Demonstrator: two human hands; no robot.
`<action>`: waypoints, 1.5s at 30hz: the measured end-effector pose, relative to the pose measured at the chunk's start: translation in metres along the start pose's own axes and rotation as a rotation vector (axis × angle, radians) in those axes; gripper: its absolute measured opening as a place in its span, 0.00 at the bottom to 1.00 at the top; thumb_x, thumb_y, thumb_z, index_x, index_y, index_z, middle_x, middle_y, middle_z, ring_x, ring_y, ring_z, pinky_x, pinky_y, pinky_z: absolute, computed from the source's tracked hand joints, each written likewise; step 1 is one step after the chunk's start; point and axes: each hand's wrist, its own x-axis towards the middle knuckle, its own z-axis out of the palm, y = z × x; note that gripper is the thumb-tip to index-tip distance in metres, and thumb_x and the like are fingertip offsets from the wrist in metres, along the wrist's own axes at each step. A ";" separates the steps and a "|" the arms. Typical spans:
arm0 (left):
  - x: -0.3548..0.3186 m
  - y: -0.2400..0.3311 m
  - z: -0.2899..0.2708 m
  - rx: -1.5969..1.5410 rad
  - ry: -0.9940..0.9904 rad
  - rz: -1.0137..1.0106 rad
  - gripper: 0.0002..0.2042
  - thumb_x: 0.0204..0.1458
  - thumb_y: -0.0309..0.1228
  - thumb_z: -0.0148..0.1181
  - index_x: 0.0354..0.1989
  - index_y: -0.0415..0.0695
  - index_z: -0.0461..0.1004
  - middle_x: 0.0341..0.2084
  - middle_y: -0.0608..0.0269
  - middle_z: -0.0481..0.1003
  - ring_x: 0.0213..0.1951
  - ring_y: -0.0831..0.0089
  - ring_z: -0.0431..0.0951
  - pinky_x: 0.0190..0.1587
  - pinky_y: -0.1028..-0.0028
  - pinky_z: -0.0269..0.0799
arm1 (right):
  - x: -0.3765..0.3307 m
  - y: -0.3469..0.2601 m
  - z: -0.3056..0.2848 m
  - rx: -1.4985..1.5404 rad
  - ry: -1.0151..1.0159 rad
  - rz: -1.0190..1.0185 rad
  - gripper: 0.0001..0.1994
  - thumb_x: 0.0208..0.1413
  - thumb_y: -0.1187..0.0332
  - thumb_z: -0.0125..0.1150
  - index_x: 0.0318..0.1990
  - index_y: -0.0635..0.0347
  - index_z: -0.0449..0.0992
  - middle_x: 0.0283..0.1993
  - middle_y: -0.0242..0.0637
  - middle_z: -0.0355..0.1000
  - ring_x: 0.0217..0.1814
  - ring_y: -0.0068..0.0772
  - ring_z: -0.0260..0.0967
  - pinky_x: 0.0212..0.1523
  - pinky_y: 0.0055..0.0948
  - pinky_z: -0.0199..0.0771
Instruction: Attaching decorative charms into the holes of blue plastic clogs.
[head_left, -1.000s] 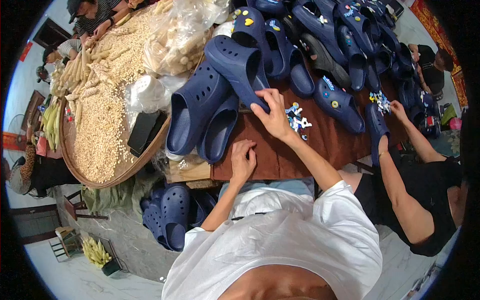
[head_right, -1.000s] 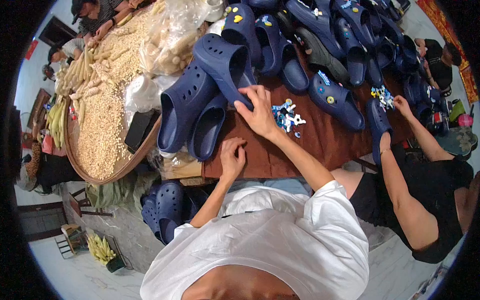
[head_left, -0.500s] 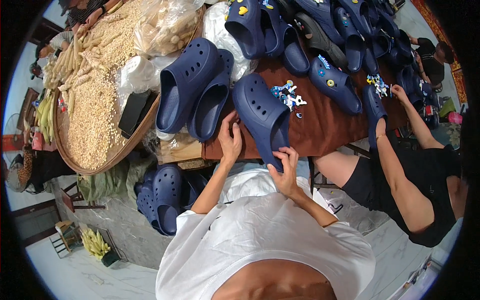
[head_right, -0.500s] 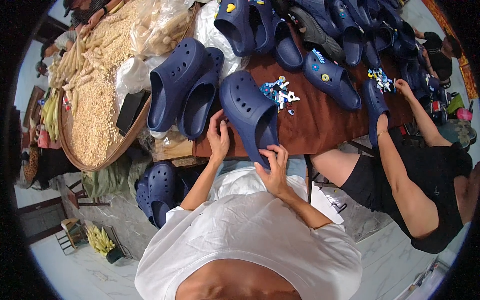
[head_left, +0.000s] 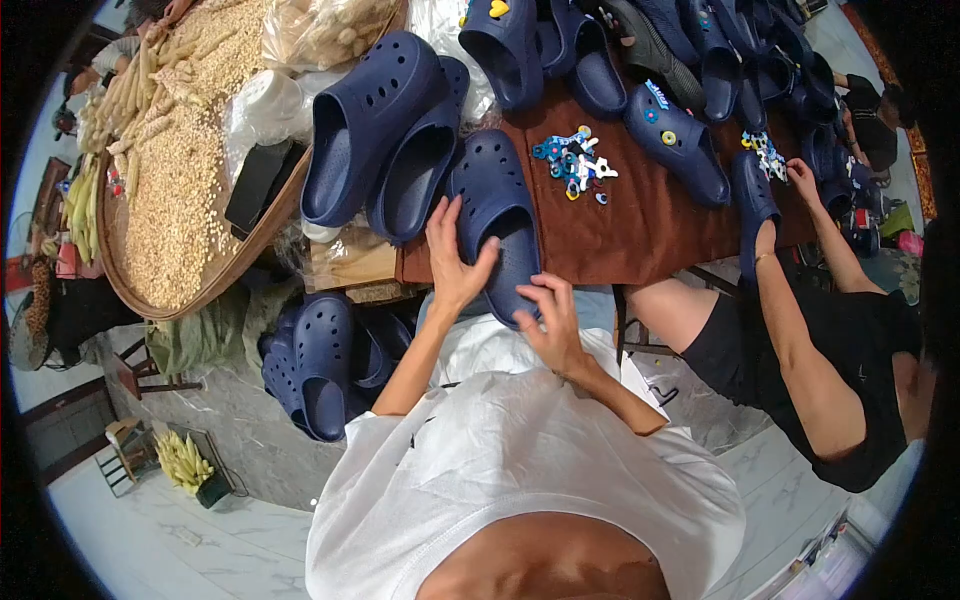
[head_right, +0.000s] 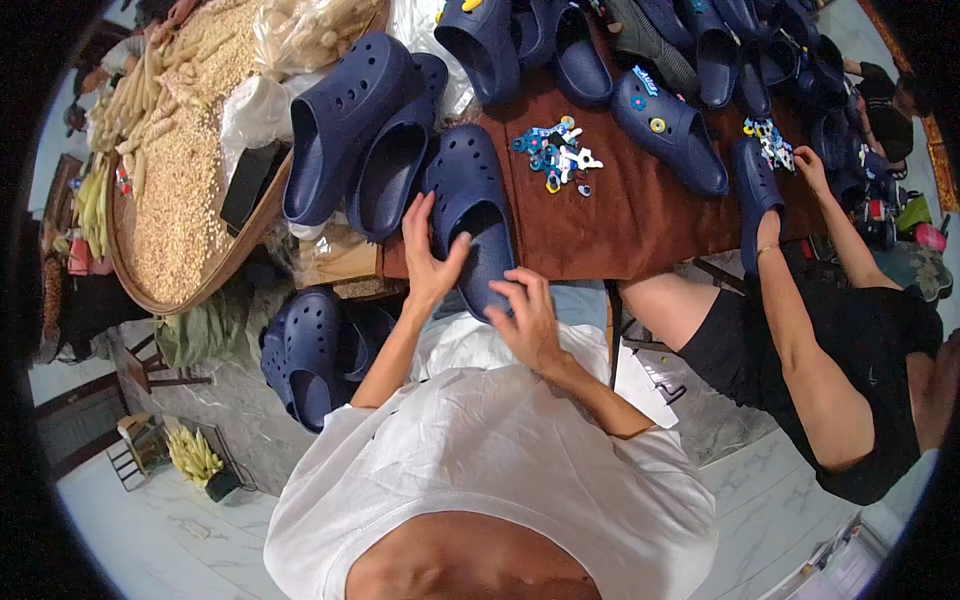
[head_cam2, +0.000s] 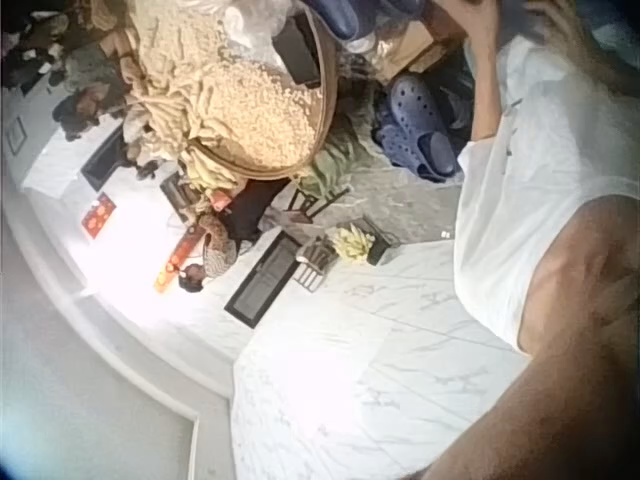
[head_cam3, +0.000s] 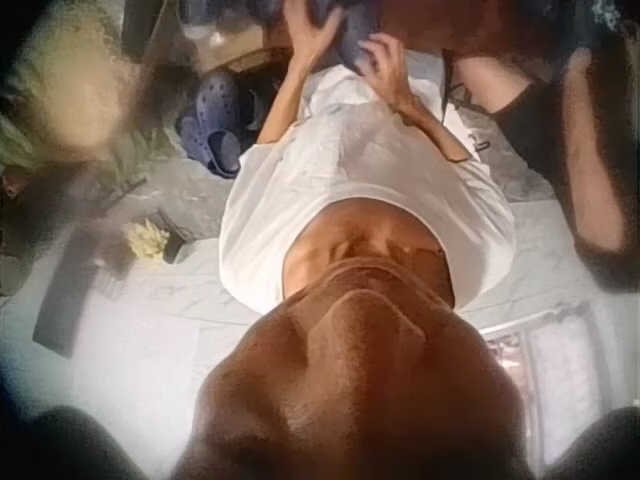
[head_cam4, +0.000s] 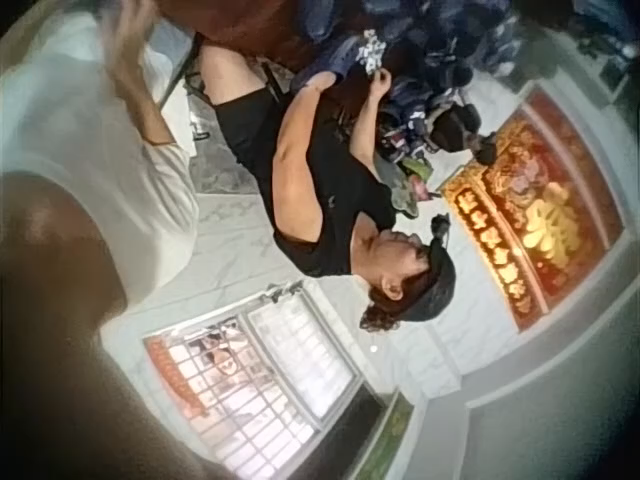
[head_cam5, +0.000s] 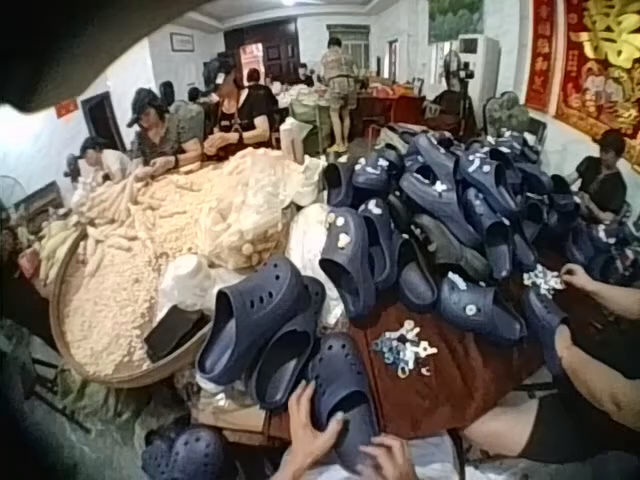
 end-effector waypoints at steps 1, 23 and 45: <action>0.003 -0.002 -0.003 -0.010 -0.004 -0.014 0.37 0.46 0.35 0.69 0.67 0.42 0.62 0.65 0.40 0.59 0.65 0.45 0.61 0.66 0.54 0.58 | 0.008 -0.003 -0.006 -0.040 0.098 -0.049 0.13 0.53 0.72 0.65 0.46 0.61 0.75 0.51 0.45 0.68 0.55 0.50 0.67 0.56 0.42 0.67; 0.018 -0.014 -0.005 -0.009 0.055 -0.010 0.34 0.38 0.36 0.68 0.60 0.41 0.73 0.61 0.43 0.68 0.60 0.47 0.71 0.62 0.57 0.66 | 0.134 0.097 -0.017 -0.339 0.279 -0.028 0.10 0.61 0.77 0.55 0.49 0.62 0.76 0.48 0.48 0.65 0.50 0.51 0.65 0.51 0.44 0.67; 0.020 -0.017 -0.002 0.023 -0.017 -0.046 0.36 0.46 0.46 0.64 0.60 0.32 0.70 0.62 0.35 0.67 0.62 0.44 0.70 0.65 0.56 0.61 | 0.132 0.097 -0.021 -0.356 0.258 0.004 0.10 0.56 0.80 0.59 0.46 0.61 0.76 0.44 0.44 0.70 0.47 0.48 0.67 0.50 0.43 0.67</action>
